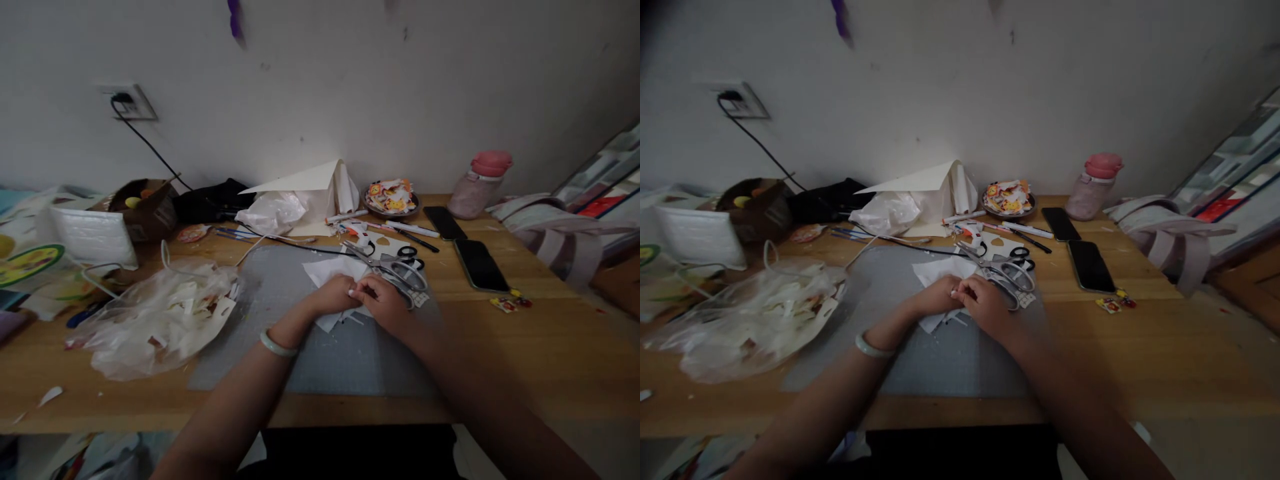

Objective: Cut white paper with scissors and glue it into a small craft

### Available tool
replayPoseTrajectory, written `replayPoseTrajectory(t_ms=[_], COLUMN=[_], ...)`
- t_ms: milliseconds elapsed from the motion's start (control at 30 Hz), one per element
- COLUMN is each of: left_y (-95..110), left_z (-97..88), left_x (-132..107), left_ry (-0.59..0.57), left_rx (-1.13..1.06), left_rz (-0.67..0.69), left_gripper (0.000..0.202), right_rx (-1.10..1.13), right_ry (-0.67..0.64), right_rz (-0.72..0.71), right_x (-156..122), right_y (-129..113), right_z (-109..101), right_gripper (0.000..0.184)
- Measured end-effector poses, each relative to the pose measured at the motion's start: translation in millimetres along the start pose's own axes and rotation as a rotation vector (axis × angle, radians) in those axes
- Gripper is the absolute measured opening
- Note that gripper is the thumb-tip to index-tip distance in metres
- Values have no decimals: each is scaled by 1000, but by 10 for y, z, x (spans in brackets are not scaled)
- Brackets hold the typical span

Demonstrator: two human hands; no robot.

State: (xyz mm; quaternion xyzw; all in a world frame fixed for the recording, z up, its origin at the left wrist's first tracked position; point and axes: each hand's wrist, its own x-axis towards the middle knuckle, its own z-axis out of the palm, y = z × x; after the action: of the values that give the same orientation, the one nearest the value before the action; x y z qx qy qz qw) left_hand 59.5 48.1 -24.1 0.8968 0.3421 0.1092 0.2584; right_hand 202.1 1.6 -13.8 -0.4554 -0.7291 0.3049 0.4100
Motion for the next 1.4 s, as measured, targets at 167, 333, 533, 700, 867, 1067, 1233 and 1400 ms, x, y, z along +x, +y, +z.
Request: replayPoseTrajectory(t_ms=[167, 333, 533, 700, 867, 1067, 1233, 1400], left_y=[-19, -19, -13, -12, -33, -33, -44, -57], left_z=[26, 20, -9, -5, -3, 16, 23, 32], left_x=[20, 10, -19, -28, -29, -10, -21, -23], left_ry=[8, -10, -10, 0, -18, -27, -21, 16], left_rx=[-15, -96, -341, -354, -272, -186, -371, -379], left_rz=[-5, 13, -5, -36, -14, 12, 45, 29], left_gripper=[22, 18, 29, 25, 20, 16, 22, 29], right_rx=[48, 319, 533, 303, -15, 137, 534, 362], right_ry=[-10, 6, 209, 88, -18, -76, -50, 144], right_rz=[43, 256, 376, 302, 60, 192, 385, 297], right_x=[13, 43, 82, 65, 13, 32, 71, 65], right_y=[-6, -21, 13, 18, -37, -1, -11, 0], right_z=[7, -26, -183, -147, -94, -50, -141, -215], right_gripper=[20, 28, 34, 30, 17, 26, 37, 33])
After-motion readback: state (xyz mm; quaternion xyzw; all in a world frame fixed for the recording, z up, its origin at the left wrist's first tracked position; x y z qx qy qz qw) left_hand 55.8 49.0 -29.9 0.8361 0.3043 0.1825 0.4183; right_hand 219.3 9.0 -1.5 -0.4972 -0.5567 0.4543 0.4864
